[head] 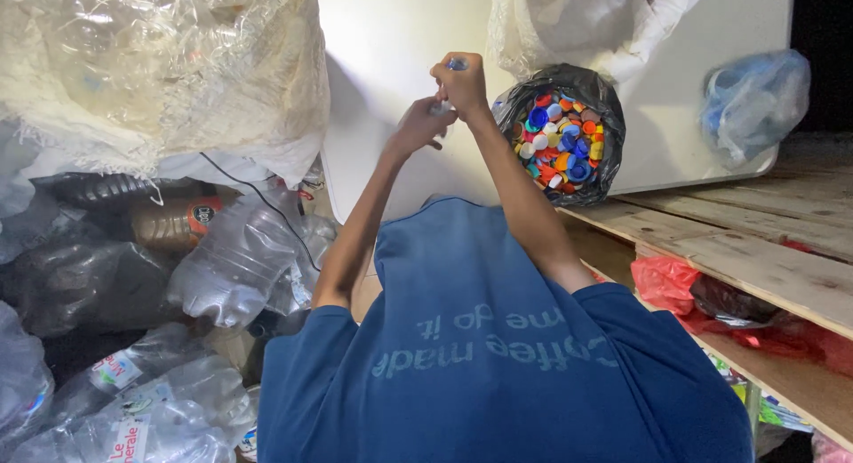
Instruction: The person repeatedly picks up plastic bottles from a white sack, removes the caps by hand, and places the caps into a black bag while discarding the bottles into a separate sack. The process is continuous throughout the video.
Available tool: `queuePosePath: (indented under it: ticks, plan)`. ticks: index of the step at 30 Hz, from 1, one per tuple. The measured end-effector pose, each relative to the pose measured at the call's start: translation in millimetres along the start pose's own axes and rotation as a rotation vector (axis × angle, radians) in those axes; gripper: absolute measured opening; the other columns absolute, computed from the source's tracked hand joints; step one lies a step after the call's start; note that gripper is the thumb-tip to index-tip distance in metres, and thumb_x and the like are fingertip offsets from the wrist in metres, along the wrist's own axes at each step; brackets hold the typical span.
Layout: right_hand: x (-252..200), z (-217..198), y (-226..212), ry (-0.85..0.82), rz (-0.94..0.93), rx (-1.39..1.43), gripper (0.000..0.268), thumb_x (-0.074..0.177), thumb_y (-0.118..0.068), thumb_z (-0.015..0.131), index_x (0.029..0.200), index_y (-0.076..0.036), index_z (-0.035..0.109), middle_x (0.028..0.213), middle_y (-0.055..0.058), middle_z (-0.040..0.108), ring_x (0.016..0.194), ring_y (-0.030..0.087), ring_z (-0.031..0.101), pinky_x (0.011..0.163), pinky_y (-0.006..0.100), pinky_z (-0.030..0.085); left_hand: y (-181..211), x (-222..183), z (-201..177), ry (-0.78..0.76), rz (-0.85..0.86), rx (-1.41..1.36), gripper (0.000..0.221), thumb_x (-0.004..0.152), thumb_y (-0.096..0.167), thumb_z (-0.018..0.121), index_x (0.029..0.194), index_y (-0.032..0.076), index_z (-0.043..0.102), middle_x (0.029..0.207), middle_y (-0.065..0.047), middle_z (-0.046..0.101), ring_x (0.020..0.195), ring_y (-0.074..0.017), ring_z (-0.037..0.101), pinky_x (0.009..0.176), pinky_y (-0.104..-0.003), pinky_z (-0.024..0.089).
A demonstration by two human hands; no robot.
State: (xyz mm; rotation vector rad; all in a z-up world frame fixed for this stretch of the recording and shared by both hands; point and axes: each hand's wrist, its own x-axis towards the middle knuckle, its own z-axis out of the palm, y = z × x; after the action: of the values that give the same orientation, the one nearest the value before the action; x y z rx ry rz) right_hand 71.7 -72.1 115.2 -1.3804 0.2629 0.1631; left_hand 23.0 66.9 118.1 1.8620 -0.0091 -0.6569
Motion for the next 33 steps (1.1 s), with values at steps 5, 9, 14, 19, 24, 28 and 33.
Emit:
queuePosePath:
  ticks: [5,9,14,19,24,28,33]
  plan:
    - [-17,3,-52,-0.223,0.002,0.165,0.017,0.083,0.003,0.067,0.067,0.002,0.060,0.055,0.004,0.051,0.043,0.012,0.046,0.043,0.030,0.043,-49,-3,-11,-0.550,0.065,-0.865,0.084,0.085,0.049,0.083,0.142,-0.003,0.048,0.135,-0.018,0.057,0.124,-0.0294,0.060,0.099,-0.051,0.058]
    - [-32,19,-85,-0.476,-0.042,0.300,0.018,0.083,0.005,0.066,0.068,0.002,0.056,0.057,0.005,0.048,0.043,0.012,0.042,0.045,0.032,0.041,-42,-11,35,-1.052,0.108,-1.637,0.109,0.080,0.080,0.072,0.140,-0.007,0.048,0.135,-0.027,0.057,0.125,-0.0361,0.057,0.102,-0.043,0.051]
    - [-45,20,-111,-0.728,-0.067,0.344,0.014,0.083,0.008,0.063,0.074,0.003,0.054,0.059,0.007,0.048,0.045,0.012,0.042,0.045,0.031,0.040,-10,-24,97,-1.210,0.486,-2.109,0.083,0.082,0.066,0.078,0.131,0.002,0.055,0.121,-0.011,0.059,0.114,-0.0259,0.058,0.101,-0.038,0.054]
    - [-36,3,-117,-1.039,-0.075,0.595,0.021,0.083,0.008,0.061,0.070,0.000,0.047,0.059,0.009,0.046,0.047,0.013,0.042,0.046,0.029,0.039,34,-46,95,-1.243,0.418,-2.226,0.041,0.081,0.009,0.076,0.114,0.008,0.053,0.100,-0.002,0.055,0.078,-0.0071,0.061,0.066,-0.019,0.055]
    - [-42,-8,-122,-0.946,-0.128,0.498,0.023,0.085,0.006,0.061,0.068,0.002,0.047,0.059,0.008,0.045,0.047,0.013,0.040,0.044,0.029,0.038,43,-55,50,-0.770,0.204,-1.661,0.033,0.086,0.008,0.073,0.112,0.006,0.054,0.095,-0.004,0.058,0.069,-0.0058,0.052,0.048,-0.016,0.040]
    - [-41,-16,-105,-0.655,-0.091,0.421,0.025,0.089,0.004,0.062,0.069,0.000,0.048,0.061,0.006,0.045,0.048,0.012,0.040,0.048,0.032,0.040,48,-48,38,-0.255,0.085,-1.153,0.019,0.083,0.002,0.067,0.100,0.000,0.059,0.088,-0.012,0.067,0.059,-0.0100,0.051,0.045,-0.024,0.035]
    - [-33,-10,-90,-0.351,-0.043,0.295,0.020,0.088,0.003,0.064,0.070,-0.001,0.054,0.060,0.005,0.049,0.047,0.011,0.043,0.047,0.031,0.043,57,-35,27,-0.132,0.125,-0.823,0.010,0.084,0.005,0.067,0.089,-0.001,0.062,0.069,-0.004,0.058,0.050,-0.0072,0.047,0.039,-0.025,0.031]
